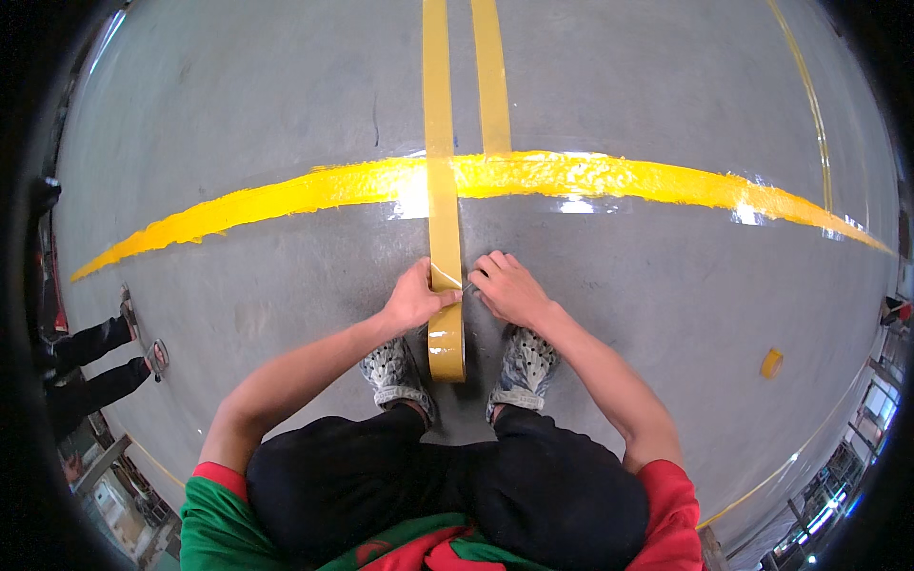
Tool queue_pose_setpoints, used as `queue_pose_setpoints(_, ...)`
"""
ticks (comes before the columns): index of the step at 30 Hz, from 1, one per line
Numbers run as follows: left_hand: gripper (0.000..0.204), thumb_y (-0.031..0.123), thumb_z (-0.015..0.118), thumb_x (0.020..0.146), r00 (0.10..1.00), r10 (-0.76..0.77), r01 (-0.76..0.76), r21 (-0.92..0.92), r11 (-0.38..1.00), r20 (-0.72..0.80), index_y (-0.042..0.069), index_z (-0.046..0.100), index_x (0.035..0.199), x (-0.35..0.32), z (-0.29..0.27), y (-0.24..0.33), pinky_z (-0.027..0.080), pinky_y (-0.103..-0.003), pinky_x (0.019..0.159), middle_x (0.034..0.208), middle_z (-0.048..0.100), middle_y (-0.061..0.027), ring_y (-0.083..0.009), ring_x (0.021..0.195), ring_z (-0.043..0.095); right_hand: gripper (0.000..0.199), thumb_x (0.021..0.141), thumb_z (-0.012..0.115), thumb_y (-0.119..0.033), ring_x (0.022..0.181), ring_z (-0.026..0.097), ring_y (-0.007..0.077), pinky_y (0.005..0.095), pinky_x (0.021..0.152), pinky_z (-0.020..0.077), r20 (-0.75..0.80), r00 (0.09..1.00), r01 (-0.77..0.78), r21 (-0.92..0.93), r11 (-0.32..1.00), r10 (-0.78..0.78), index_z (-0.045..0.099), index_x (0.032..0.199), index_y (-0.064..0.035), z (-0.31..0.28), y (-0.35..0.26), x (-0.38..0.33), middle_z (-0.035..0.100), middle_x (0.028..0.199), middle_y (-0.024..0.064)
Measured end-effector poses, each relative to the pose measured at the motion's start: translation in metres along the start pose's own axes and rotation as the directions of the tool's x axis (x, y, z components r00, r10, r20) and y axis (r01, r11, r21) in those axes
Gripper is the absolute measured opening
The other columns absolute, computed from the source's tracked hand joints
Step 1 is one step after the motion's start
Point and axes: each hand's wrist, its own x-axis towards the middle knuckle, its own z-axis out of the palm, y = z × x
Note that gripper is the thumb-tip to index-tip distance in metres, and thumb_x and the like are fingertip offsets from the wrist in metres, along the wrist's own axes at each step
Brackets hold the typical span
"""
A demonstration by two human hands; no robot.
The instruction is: The person applies yellow floor tape along existing painted lines in a warehouse. They unroll the tape, align it with the lines, press it down, and cut it with a utility knife. A coworker assists by holding the tape at times.
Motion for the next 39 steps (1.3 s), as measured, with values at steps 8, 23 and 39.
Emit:
queue_pose_setpoints(8, 0.03, 0.01, 0.07, 0.091, 1.0, 0.008, -0.014, -0.242, 0.97, -0.023, -0.002, 0.053, 0.113, -0.006, 0.005, -0.003, 0.055, -0.033, 0.081, 0.1, 0.069, -0.0128, -0.0158, 0.091, 0.068, 0.014, 0.082, 0.058, -0.012, 0.1, 0.055, 0.0255, 0.0378, 0.086, 0.0463, 0.28, 0.952, 0.176, -0.181, 0.968, -0.121, 0.06, 0.095, -0.0056, -0.002, 0.009, 0.006, 0.058, 0.1, 0.0092)
queue_pose_setpoints(23, 0.034, 0.028, 0.048, 0.106, 0.967, 0.022, -0.126, -0.403, 0.907, -0.254, 0.001, 0.048, 0.084, -0.003, 0.011, 0.001, 0.04, -0.035, 0.062, 0.071, 0.046, -0.003, -0.0118, 0.068, 0.039, 0.008, 0.089, 0.061, -0.003, 0.073, 0.07, 0.024, 0.0365, 0.07, 0.0555, 0.007, 0.789, -0.546, 0.464, 0.697, 0.614, 0.058, 0.094, 0.0031, -0.129, 0.091, 0.028, 0.069, 0.084, 0.0146)
queue_pose_setpoints(39, 0.036, 0.028, 0.045, 0.108, 0.953, -0.05, -0.08, -0.404, 0.911, -0.3, 0.001, 0.046, 0.084, -0.01, 0.012, 0.014, 0.041, -0.034, 0.061, 0.068, 0.041, -0.0057, -0.0114, 0.067, 0.039, 0.013, 0.088, 0.063, -0.008, 0.077, 0.072, 0.0239, 0.0356, 0.074, 0.0556, -0.041, 0.913, -0.324, 0.532, 0.782, 0.407, 0.062, 0.093, 0.004, -0.046, 0.088, 0.185, 0.071, 0.08, 0.0159)
